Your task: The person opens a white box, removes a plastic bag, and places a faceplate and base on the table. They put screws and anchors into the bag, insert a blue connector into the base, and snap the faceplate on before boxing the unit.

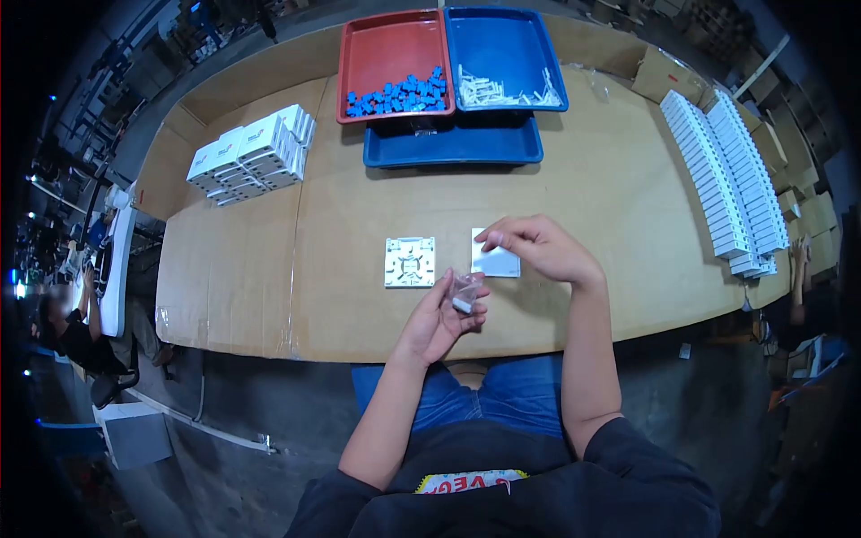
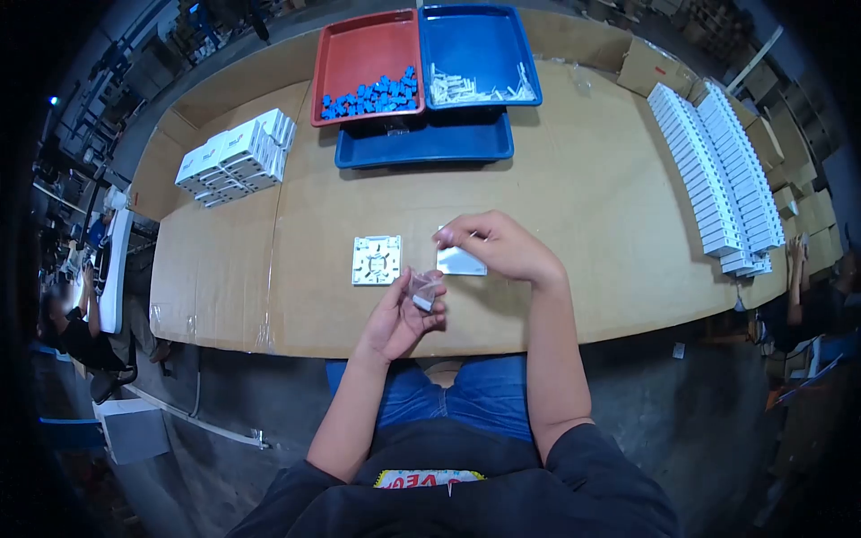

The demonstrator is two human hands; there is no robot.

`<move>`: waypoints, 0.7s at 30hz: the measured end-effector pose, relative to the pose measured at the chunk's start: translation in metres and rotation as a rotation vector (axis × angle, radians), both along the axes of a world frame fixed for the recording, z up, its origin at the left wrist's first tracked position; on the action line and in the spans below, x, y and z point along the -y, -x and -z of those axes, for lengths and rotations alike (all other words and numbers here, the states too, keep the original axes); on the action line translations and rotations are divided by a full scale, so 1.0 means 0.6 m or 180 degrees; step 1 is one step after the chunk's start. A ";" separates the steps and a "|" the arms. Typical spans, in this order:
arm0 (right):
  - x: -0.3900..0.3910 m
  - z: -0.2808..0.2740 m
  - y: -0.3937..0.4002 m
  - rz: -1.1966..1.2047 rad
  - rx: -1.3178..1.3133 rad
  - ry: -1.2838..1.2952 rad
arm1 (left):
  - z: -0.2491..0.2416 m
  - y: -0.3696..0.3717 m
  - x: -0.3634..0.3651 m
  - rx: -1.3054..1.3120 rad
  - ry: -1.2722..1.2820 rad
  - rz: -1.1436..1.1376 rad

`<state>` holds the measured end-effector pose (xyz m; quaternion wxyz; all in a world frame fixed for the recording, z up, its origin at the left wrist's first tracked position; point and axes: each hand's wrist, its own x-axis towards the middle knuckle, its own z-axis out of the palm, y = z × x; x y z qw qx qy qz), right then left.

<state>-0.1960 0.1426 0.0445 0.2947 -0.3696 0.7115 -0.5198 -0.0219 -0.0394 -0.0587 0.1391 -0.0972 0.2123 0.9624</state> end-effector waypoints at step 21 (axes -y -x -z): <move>0.206 0.025 0.419 0.1465 -0.3780 -0.1254 | 0.025 0.011 0.010 -0.0168 -0.0651 0.0099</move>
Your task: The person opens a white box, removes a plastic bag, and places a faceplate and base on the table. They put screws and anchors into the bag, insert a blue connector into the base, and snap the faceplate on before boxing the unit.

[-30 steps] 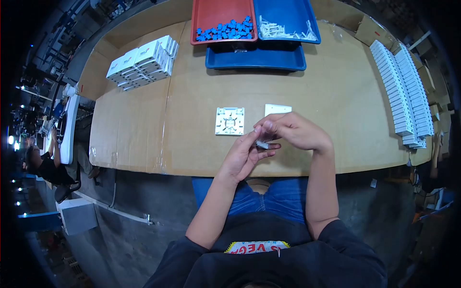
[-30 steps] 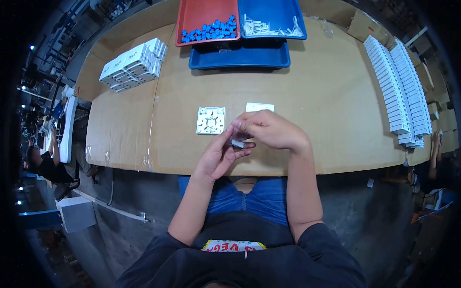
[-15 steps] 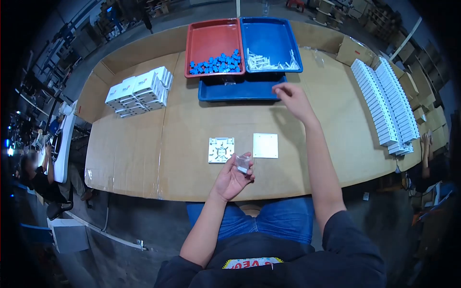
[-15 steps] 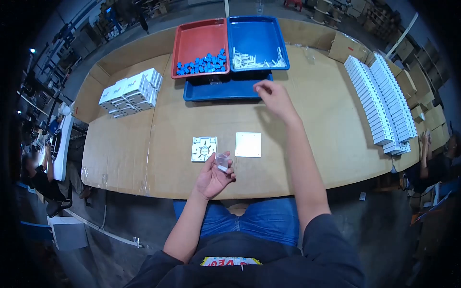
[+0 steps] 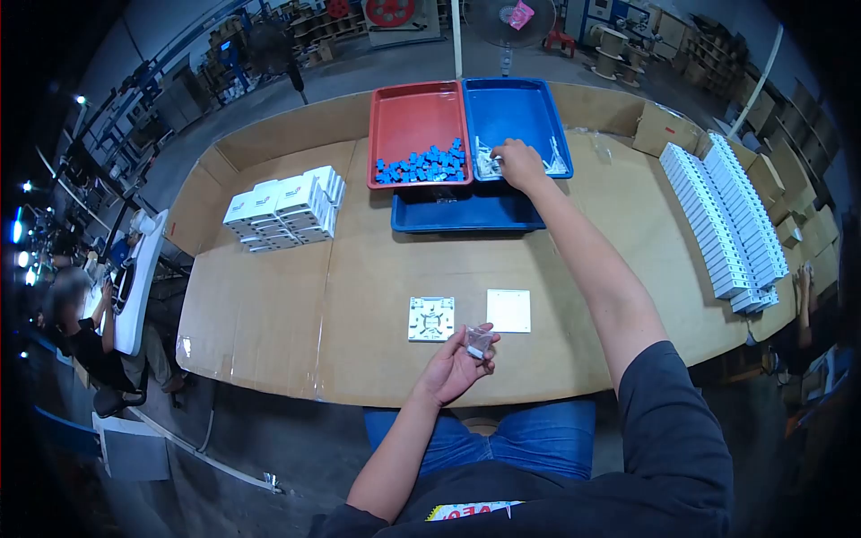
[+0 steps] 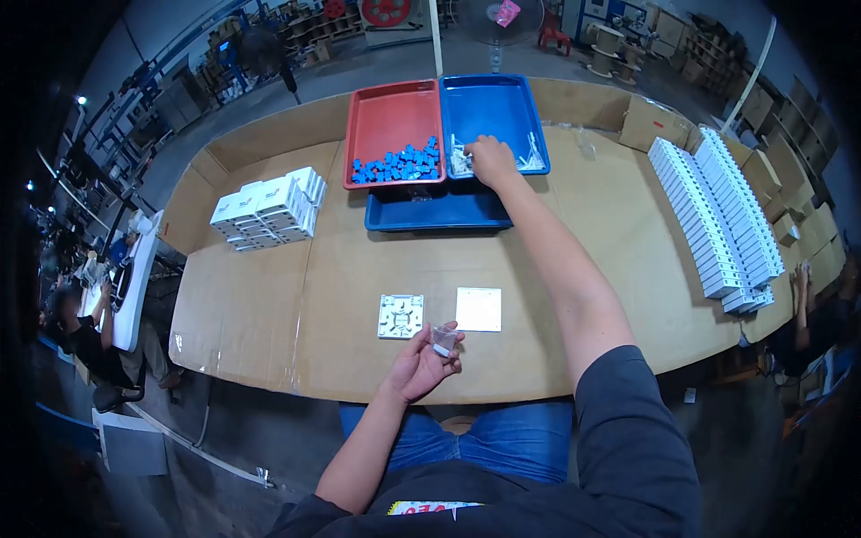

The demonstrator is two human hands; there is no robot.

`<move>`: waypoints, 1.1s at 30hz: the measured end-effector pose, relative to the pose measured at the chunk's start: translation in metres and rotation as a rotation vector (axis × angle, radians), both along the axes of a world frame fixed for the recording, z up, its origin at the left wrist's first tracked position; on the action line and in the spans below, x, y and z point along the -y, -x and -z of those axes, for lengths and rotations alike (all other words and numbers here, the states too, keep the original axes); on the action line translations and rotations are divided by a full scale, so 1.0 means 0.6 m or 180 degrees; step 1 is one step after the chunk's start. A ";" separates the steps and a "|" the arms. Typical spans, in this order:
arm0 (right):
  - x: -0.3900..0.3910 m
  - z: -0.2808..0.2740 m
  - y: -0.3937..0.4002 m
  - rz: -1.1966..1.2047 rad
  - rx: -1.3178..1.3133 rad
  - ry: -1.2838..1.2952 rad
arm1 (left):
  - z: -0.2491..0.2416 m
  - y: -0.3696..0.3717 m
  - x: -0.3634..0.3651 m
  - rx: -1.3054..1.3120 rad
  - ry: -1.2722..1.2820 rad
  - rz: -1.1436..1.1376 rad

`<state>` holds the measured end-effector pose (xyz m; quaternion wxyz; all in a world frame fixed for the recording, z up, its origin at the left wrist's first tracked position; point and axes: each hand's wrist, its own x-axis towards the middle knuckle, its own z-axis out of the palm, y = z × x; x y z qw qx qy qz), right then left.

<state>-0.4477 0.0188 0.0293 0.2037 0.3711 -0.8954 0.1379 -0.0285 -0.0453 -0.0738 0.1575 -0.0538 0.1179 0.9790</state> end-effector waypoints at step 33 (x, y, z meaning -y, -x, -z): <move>-0.074 -0.056 -0.137 -0.1339 0.4239 0.4378 | -0.006 0.008 0.006 0.0062 -0.0442 0.0097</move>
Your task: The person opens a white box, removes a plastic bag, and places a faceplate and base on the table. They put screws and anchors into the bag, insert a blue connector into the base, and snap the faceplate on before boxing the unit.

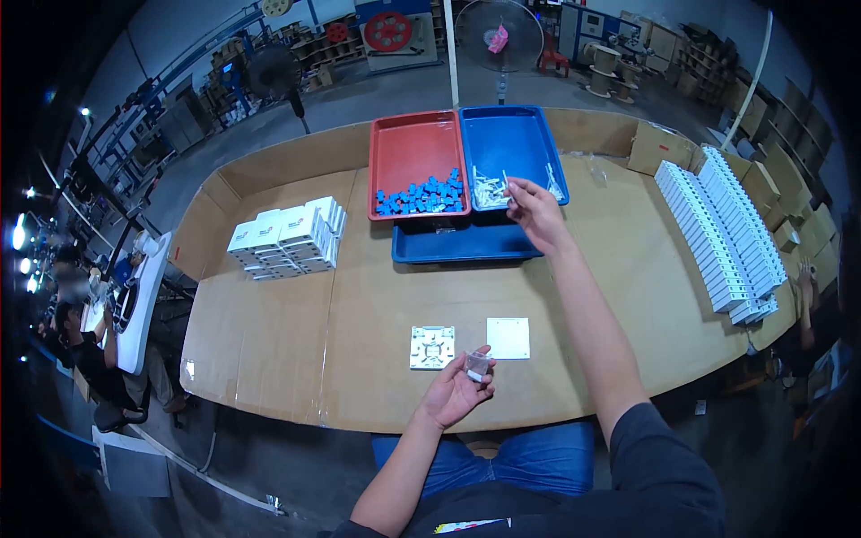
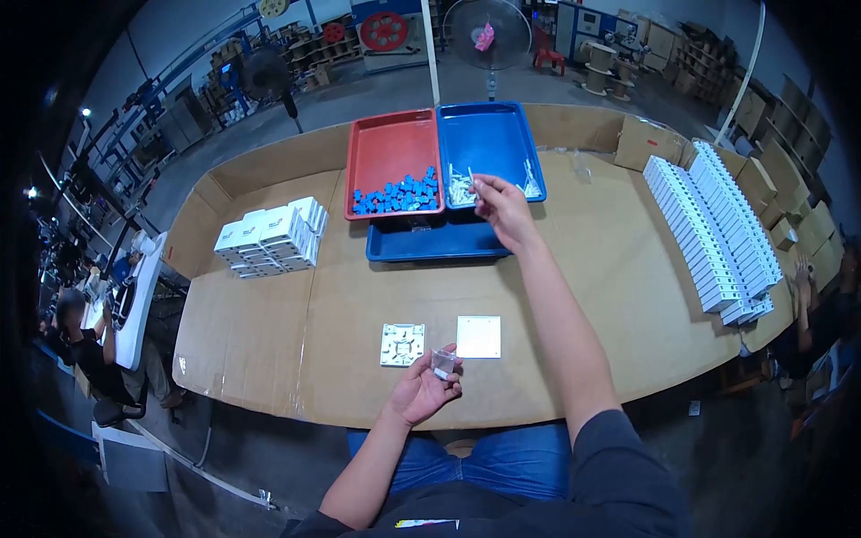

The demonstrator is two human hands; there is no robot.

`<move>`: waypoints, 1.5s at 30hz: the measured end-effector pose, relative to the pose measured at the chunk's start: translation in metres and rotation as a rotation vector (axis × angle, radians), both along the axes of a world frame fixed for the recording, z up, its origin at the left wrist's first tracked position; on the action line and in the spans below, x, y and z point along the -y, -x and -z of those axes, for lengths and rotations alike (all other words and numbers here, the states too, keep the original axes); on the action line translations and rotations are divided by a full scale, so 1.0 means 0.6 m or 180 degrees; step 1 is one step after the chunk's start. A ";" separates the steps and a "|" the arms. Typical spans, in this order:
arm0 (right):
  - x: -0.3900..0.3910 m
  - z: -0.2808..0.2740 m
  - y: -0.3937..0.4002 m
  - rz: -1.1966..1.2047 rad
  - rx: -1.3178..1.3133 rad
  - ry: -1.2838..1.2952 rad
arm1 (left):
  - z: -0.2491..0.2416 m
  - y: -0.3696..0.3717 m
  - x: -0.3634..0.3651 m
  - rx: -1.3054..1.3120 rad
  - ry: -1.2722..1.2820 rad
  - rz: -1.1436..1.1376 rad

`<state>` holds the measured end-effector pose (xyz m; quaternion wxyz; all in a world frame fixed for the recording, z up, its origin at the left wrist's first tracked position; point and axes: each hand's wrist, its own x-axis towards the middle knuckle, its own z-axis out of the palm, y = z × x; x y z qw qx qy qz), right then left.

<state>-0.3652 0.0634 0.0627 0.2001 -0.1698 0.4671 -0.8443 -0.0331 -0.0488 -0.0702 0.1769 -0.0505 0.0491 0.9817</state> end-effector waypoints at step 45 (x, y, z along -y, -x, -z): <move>-0.128 0.061 -0.368 -0.0676 -0.1364 -0.2859 | -0.004 -0.007 -0.016 -0.0182 0.1061 -0.0209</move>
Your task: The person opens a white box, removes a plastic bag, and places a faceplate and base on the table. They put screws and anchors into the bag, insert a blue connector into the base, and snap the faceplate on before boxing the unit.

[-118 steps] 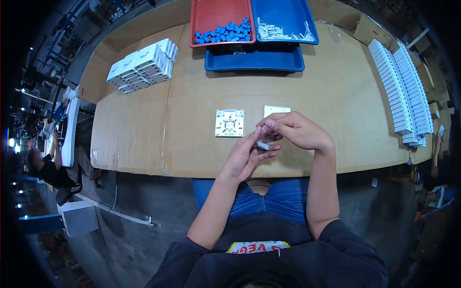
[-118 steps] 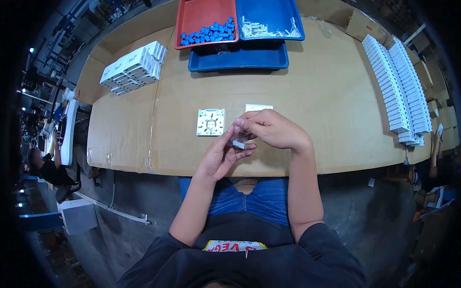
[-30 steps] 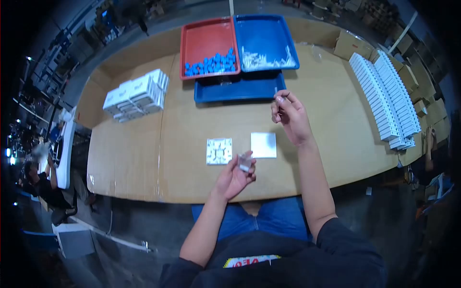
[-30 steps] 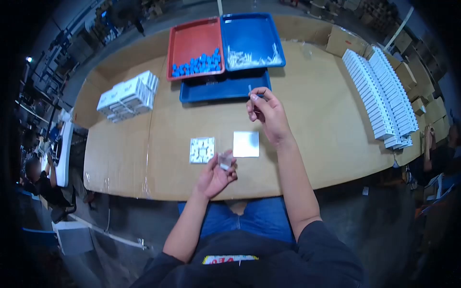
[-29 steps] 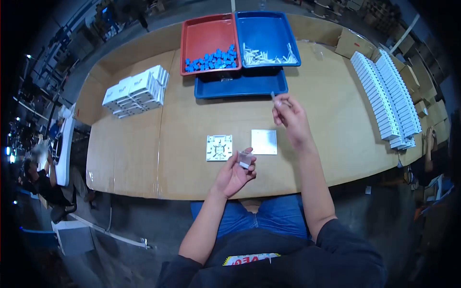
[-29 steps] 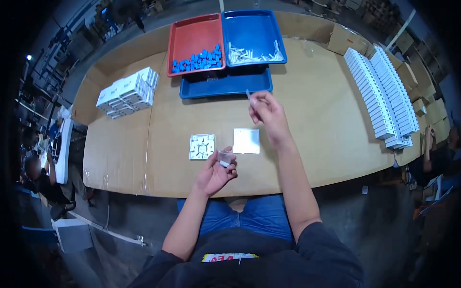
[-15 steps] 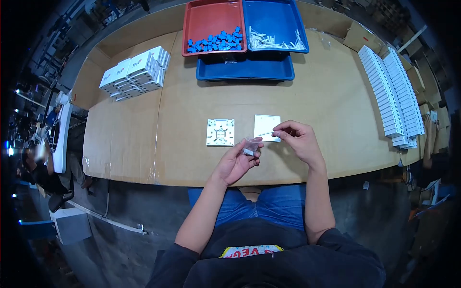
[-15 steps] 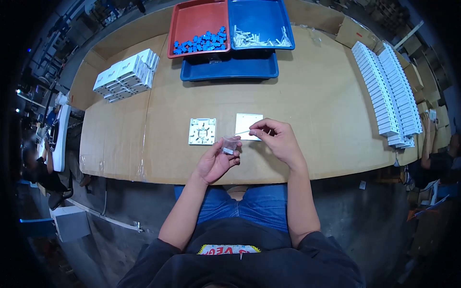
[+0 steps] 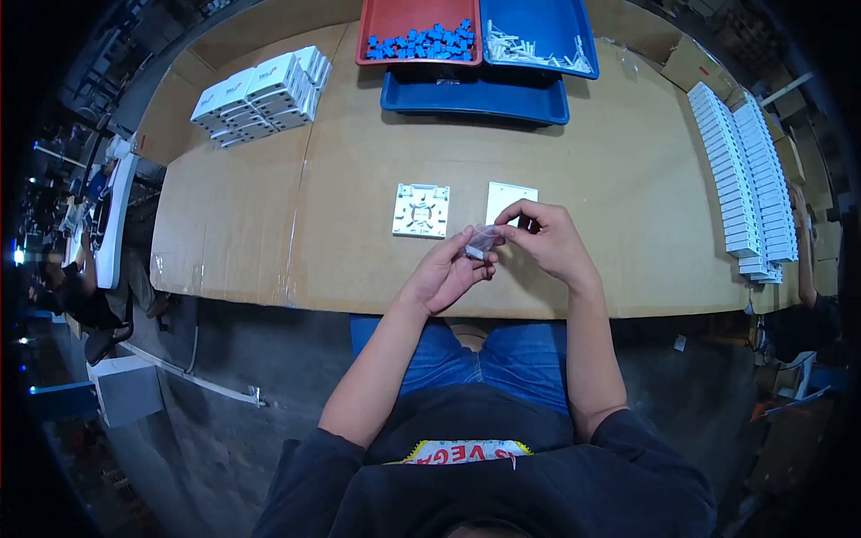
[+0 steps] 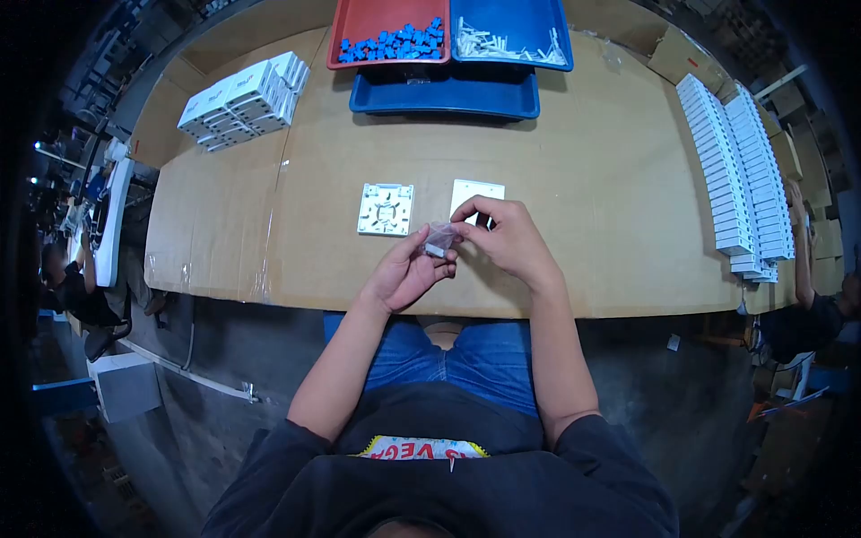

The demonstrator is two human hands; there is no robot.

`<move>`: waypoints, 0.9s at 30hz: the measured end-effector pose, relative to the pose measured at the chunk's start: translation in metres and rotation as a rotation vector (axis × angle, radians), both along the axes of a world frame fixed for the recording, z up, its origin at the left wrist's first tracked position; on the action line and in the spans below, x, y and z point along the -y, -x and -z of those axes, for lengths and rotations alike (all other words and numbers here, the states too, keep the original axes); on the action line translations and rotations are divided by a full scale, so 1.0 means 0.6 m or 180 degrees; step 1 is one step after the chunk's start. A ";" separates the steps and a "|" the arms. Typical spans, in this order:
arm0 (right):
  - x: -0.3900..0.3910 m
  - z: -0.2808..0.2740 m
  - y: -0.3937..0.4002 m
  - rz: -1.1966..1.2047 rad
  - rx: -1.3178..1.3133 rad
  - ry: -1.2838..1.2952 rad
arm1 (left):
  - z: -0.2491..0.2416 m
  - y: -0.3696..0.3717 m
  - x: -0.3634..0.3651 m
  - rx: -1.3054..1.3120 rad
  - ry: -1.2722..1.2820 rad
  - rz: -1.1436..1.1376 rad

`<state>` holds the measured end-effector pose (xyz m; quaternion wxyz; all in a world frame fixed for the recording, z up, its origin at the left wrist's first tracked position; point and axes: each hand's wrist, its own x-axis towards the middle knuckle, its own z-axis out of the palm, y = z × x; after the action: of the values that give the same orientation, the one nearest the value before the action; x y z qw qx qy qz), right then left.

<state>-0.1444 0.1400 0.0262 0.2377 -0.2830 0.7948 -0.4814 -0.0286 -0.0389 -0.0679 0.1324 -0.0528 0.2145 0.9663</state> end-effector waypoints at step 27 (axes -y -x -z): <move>0.002 -0.012 0.044 -0.1113 0.0208 0.0216 | -0.075 -0.022 -0.018 0.0006 0.2295 -0.0424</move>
<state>-0.1707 0.1388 0.0333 0.3338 -0.4089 0.7087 -0.4681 -0.0151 -0.0282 -0.0230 0.0422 -0.1108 0.5373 0.8350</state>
